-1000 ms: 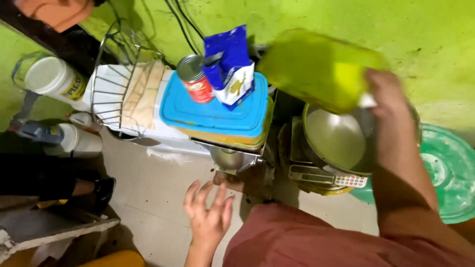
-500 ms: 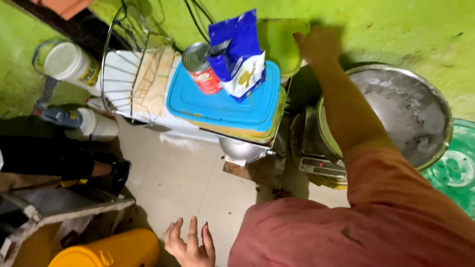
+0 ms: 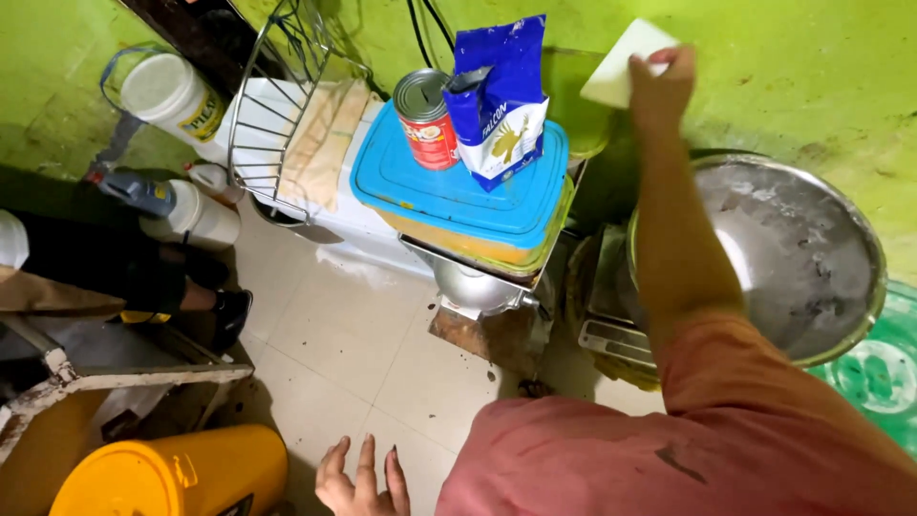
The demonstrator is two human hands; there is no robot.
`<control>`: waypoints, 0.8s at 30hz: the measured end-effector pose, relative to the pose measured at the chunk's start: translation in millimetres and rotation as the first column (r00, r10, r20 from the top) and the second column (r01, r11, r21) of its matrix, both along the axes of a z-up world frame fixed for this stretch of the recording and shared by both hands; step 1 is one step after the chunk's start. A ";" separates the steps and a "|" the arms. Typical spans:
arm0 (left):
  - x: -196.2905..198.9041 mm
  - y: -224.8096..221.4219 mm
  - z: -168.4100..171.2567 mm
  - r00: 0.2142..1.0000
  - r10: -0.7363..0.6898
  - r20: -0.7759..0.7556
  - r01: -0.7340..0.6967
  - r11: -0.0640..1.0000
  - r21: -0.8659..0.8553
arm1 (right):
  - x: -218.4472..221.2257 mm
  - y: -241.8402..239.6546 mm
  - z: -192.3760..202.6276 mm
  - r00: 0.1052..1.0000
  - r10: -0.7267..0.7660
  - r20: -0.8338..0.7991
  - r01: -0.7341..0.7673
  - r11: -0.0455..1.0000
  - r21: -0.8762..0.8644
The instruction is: Flattening dough pieces, adding filling, and rolling them into buns on a stainless steel table
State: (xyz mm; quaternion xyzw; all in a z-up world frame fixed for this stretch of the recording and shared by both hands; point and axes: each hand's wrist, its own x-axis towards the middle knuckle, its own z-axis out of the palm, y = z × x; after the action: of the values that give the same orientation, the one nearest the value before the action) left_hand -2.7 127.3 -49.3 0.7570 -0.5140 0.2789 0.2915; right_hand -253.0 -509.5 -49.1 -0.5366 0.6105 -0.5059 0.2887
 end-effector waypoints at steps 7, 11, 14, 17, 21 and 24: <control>-8.1 12.9 -19.0 0.999 0.039 -0.022 -0.038 0.999 0.037 | 32.2 -15.9 -58.6 0.995 -0.034 -0.097 0.010 0.972 -0.235; -13.4 20.8 -24.2 0.998 0.058 -0.035 -0.055 0.996 0.075 | 45.3 -28.3 -47.5 0.972 0.041 -0.232 -0.076 0.987 -0.142; -17.5 23.7 -23.4 0.995 0.080 -0.065 -0.074 0.993 0.097 | 40.7 -6.5 -3.7 0.983 0.102 -0.153 -0.129 0.975 -0.181; -18.4 28.6 -11.9 0.991 0.090 -0.102 -0.078 0.990 0.113 | 38.7 29.8 30.6 0.944 0.238 -0.228 -0.290 0.928 -0.232; -25.8 34.4 -10.9 0.965 0.190 -0.179 -0.177 0.981 0.084 | 37.2 -31.2 -29.9 0.732 -0.090 -0.675 -0.586 0.421 -0.692; -26.1 33.8 -4.5 0.951 0.136 -0.278 -0.103 0.986 0.130 | 31.1 -78.8 -71.3 0.116 -0.539 -0.834 -0.551 0.664 -0.506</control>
State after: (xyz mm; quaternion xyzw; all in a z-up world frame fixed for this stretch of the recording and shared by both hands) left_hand -28.8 161.1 -53.8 0.8344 -0.4348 0.1540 0.3016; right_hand -221.8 -588.3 -120.4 -0.7926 0.3633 -0.2080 -0.4433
